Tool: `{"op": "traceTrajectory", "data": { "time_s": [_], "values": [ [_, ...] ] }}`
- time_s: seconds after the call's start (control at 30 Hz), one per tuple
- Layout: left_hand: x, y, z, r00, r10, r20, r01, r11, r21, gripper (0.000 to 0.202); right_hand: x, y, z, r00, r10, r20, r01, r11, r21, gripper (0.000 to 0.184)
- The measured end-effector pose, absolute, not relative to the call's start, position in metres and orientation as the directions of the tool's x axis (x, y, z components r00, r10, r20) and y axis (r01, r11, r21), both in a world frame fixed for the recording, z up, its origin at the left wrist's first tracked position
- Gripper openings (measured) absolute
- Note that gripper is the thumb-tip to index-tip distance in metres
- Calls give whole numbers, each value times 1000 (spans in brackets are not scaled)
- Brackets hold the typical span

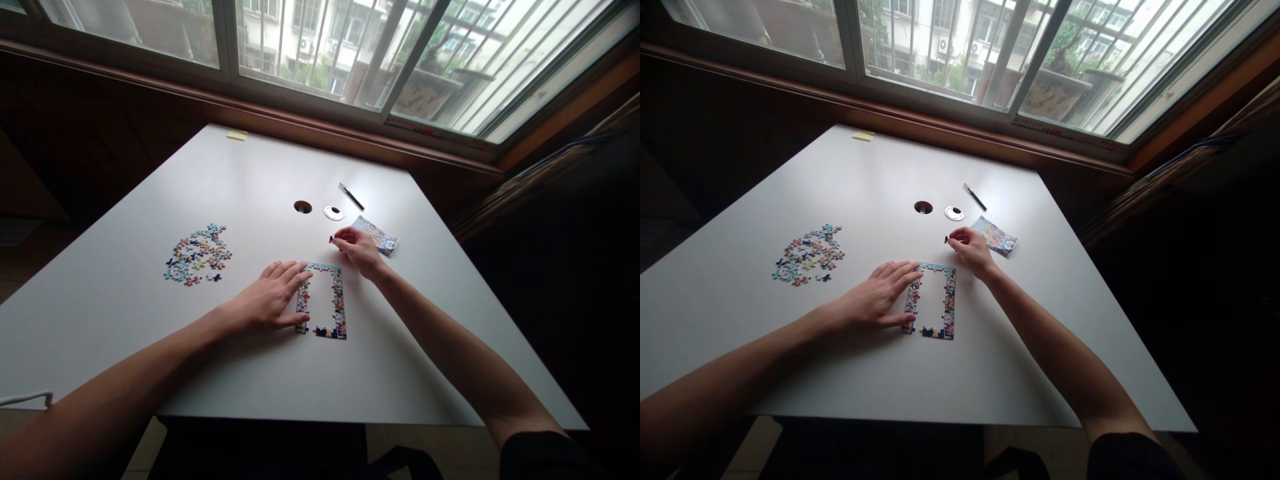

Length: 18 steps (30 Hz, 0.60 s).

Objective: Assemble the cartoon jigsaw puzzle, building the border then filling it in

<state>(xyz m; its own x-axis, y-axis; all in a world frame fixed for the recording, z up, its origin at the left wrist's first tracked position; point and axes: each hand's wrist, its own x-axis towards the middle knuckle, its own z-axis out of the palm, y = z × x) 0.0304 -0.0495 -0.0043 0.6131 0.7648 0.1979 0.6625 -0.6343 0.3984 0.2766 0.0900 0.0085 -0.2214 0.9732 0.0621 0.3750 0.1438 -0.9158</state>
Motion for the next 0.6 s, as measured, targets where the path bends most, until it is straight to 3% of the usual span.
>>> {"op": "traceTrajectory", "data": {
  "time_s": [0.27,0.43,0.6],
  "values": [
    [31,-48,-5,610,771,180,670,-624,403,76,274,82,14,-272,962,24,87,49,-995,33],
    [31,-48,-4,611,773,174,675,-623,397,75,274,78,16,-292,956,12,18,18,-1000,30],
    [32,-49,-3,615,772,161,687,-624,372,73,271,68,24,-301,951,-74,-136,-120,-984,29]
  ]
}}
